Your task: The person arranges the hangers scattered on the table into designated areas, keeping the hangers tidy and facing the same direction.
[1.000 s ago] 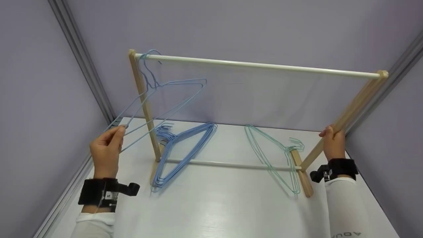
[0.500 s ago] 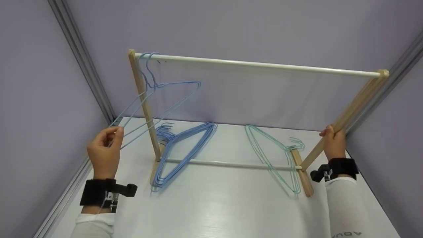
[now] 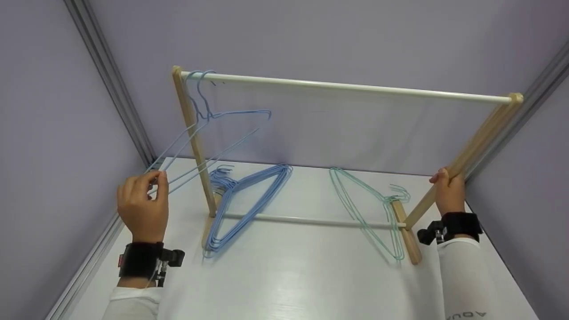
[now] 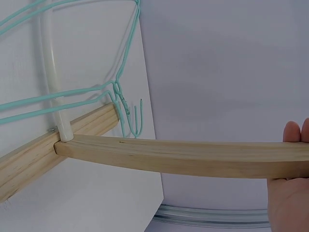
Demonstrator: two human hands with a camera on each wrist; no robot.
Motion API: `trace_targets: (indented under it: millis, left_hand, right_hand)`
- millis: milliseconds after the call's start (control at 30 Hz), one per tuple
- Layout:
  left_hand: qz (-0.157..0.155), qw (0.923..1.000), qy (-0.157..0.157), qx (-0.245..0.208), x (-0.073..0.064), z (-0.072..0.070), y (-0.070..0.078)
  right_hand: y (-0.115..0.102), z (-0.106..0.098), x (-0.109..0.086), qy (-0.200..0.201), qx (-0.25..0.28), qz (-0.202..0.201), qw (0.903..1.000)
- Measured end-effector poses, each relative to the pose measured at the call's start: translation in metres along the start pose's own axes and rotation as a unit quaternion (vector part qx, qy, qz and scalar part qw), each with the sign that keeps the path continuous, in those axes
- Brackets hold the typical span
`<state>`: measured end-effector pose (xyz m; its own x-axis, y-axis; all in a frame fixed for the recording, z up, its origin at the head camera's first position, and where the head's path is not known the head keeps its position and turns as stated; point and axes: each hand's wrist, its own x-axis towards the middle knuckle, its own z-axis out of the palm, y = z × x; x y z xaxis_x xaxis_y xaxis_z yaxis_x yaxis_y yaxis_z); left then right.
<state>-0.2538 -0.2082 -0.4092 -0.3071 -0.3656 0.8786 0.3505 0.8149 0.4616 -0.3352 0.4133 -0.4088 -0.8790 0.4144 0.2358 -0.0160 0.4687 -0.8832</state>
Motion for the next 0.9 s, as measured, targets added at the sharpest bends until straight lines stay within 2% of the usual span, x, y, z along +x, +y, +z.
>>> trace_targets:
  millis: [433,700,900]
  left_hand:
    - [-0.021,0.9997,0.015,0.002,-0.0021,0.0012,-0.0064]
    - [-0.026,0.9996,0.003,0.005,-0.0035,0.0005,-0.0083]
    - [-0.022,0.9995,0.009,0.021,-0.0065,0.0029,-0.0078]
  right_hand:
    - [0.0024,0.0018,0.0009,0.005,0.015,-0.025,0.9996]
    - [0.0013,0.0023,-0.0015,0.008,0.027,-0.022,0.9994]
    - [0.0021,0.0003,-0.0013,0.004,0.015,-0.012,0.9998]
